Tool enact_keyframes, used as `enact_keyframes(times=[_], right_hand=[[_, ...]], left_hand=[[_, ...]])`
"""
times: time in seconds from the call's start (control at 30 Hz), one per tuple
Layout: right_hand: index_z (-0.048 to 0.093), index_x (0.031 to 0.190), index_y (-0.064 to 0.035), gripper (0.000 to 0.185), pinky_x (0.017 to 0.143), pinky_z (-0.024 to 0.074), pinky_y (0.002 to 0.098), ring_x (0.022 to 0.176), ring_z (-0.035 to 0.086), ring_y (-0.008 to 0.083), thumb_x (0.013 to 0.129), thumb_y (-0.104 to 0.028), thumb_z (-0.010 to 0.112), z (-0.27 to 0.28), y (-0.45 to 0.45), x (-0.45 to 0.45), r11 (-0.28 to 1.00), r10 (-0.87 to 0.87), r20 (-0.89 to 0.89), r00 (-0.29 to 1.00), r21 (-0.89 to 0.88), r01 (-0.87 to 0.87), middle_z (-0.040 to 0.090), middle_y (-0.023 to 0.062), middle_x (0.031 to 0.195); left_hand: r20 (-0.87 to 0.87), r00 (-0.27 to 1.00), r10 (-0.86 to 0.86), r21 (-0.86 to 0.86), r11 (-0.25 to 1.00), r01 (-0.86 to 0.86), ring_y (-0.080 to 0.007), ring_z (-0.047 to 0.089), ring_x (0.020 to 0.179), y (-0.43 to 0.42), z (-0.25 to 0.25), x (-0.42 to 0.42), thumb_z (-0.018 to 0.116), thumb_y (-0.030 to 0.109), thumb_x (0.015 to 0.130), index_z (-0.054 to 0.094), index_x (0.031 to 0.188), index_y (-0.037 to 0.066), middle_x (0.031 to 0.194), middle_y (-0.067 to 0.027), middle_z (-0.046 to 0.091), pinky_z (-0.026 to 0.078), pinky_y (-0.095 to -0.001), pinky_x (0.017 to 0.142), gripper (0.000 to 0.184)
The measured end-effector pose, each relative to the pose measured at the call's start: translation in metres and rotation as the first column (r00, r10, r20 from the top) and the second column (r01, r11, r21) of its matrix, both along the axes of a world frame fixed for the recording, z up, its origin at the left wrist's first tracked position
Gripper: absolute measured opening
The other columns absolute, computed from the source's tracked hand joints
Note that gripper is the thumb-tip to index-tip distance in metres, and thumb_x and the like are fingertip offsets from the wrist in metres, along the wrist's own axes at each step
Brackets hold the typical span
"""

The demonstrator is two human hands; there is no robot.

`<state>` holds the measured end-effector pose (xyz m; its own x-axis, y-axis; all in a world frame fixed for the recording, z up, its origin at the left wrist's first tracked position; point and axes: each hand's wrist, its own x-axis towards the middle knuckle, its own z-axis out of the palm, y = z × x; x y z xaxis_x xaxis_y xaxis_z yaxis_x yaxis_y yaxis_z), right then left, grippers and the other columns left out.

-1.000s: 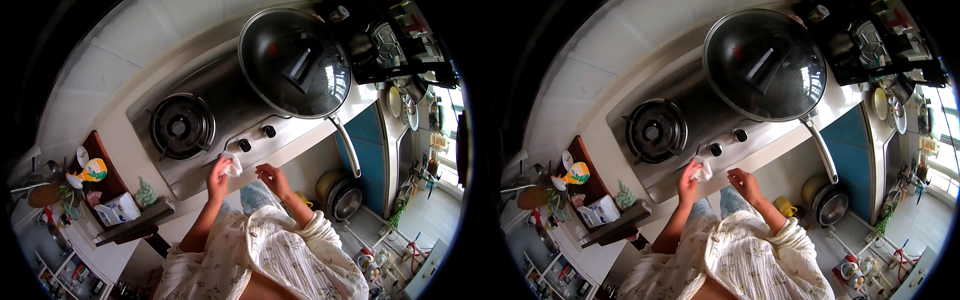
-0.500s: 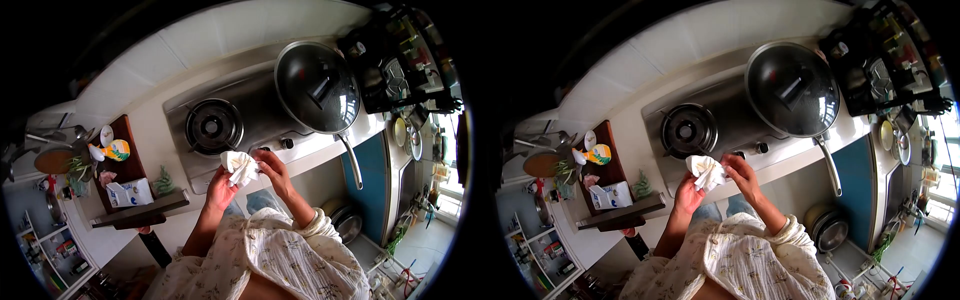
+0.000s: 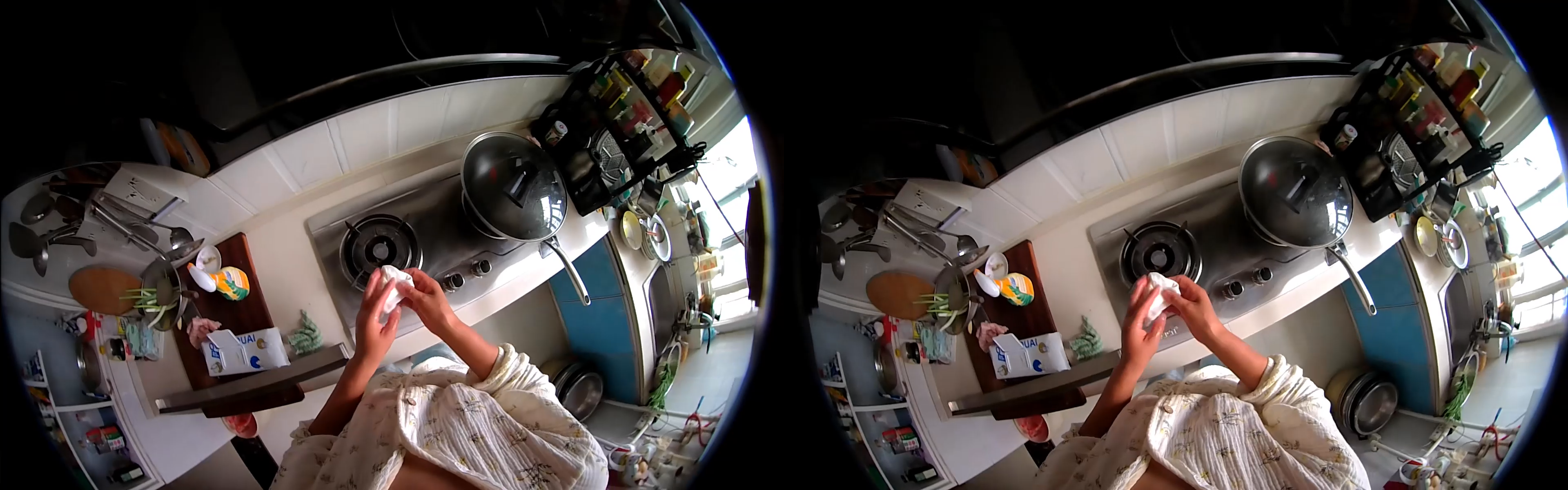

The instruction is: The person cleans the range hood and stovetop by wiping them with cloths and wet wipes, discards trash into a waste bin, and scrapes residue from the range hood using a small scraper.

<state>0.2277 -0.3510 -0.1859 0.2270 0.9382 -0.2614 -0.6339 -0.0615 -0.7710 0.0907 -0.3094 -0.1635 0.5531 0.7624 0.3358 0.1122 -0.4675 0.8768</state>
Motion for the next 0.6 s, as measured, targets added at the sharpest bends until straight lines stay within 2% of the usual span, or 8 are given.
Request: enact_keyframes(times=[0.03, 0.07, 0.2, 0.27, 0.33, 0.4, 0.53, 0.6], right_hand=[[0.051, 0.106, -0.0039, 0.019, 0.078, 0.0492, 0.0278, 0.088, 0.057, 0.0113, 0.09, -0.012, 0.054, -0.002, 0.008, -0.002, 1.0, -0.013, -0.033, 0.999, 0.018, 0.014, 0.058, 0.0029, 0.096], [0.052, 0.108, -0.0048, 0.022, 0.075, 0.0499, 0.028, 0.084, 0.059, 0.0129, 0.087, -0.009, 0.056, -0.002, 0.019, 0.002, 0.998, -0.058, -0.034, 0.998, -0.005, 0.058, 0.06, 0.0025, 0.093], [0.053, 0.101, -0.0023, 0.015, 0.066, 0.0516, 0.0259, 0.078, 0.06, 0.0137, 0.088, -0.009, 0.052, 0.033, 0.102, 0.052, 0.937, -0.284, -0.106, 0.953, 0.18, 0.299, 0.059, 0.0051, 0.088], [0.052, 0.104, -0.0005, 0.018, 0.067, 0.0519, 0.0261, 0.077, 0.06, 0.0149, 0.088, -0.009, 0.051, 0.033, 0.151, 0.098, 0.886, -0.311, -0.073, 0.948, 0.339, 0.317, 0.059, 0.0076, 0.089], [0.051, 0.104, 0.0005, 0.018, 0.069, 0.0524, 0.0269, 0.078, 0.061, 0.0161, 0.088, -0.009, 0.051, 0.065, 0.195, 0.11, 0.824, -0.463, -0.147, 0.874, 0.291, 0.486, 0.06, 0.0098, 0.092], [0.051, 0.105, 0.0008, 0.019, 0.073, 0.0524, 0.028, 0.082, 0.061, 0.0177, 0.088, -0.008, 0.051, 0.071, 0.237, 0.111, 0.829, -0.427, -0.208, 0.88, 0.3, 0.473, 0.06, 0.0107, 0.094], [0.054, 0.099, -0.0013, 0.012, 0.077, 0.0519, 0.0315, 0.085, 0.061, 0.0177, 0.088, -0.006, 0.053, 0.072, 0.283, 0.059, 0.833, -0.227, -0.159, 0.961, 0.479, 0.276, 0.061, 0.008, 0.093], [0.056, 0.096, -0.0028, 0.009, 0.078, 0.0516, 0.0324, 0.084, 0.06, 0.0167, 0.087, -0.005, 0.053, 0.061, 0.293, 0.022, 0.843, -0.115, -0.131, 0.985, 0.512, 0.167, 0.061, 0.0061, 0.091]], left_hand=[[0.057, 0.998, -0.002, 0.0, 1.0, 0.002, -0.0301, 0.036, 0.128, 0.005, 0.002, -0.01, 0.055, -0.007, 0.078, 0.047, 0.127, 0.004, 0.139, -0.019, 0.034, 0.033, -0.0381, 0.103, 0.051], [0.14, 0.99, 0.033, -0.105, 0.994, -0.018, -0.0246, 0.033, 0.13, 0.009, -0.001, -0.019, 0.055, -0.001, 0.082, 0.047, 0.127, 0.003, 0.139, -0.0149, 0.035, 0.03, -0.0369, 0.104, 0.046], [0.22, 0.956, 0.195, -0.385, 0.918, -0.099, -0.0218, 0.04, 0.125, 0.032, 0.002, -0.068, 0.055, 0.002, 0.085, 0.046, 0.127, 0.002, 0.138, -0.01, 0.039, 0.032, -0.0342, 0.103, 0.043], [0.231, 0.94, 0.251, -0.42, 0.897, -0.137, -0.0218, 0.041, 0.124, 0.04, -0.001, -0.087, 0.055, 0.003, 0.086, 0.047, 0.125, 0.002, 0.136, -0.0104, 0.041, 0.033, -0.0349, 0.102, 0.04], [0.286, 0.91, 0.299, -0.438, 0.886, -0.153, -0.0217, 0.048, 0.118, 0.039, -0.001, -0.091, 0.052, -0.001, 0.087, 0.046, 0.125, -0.001, 0.132, -0.0122, 0.045, 0.036, -0.0331, 0.1, 0.038], [0.309, 0.885, 0.349, -0.45, 0.873, -0.187, -0.0213, 0.051, 0.114, 0.033, -0.003, -0.092, 0.05, -0.003, 0.087, 0.046, 0.125, -0.002, 0.129, -0.0133, 0.048, 0.038, -0.0321, 0.098, 0.037], [0.299, 0.837, 0.458, -0.529, 0.81, -0.253, -0.0184, 0.055, 0.106, 0.011, 0.0, -0.063, 0.049, -0.003, 0.088, 0.048, 0.121, -0.004, 0.122, -0.0138, 0.053, 0.04, -0.0288, 0.094, 0.033], [0.345, 0.834, 0.43, -0.501, 0.836, -0.224, -0.0181, 0.056, 0.104, 0.005, -0.005, -0.052, 0.05, -0.002, 0.088, 0.049, 0.12, -0.004, 0.119, -0.014, 0.055, 0.041, -0.029, 0.093, 0.032]])
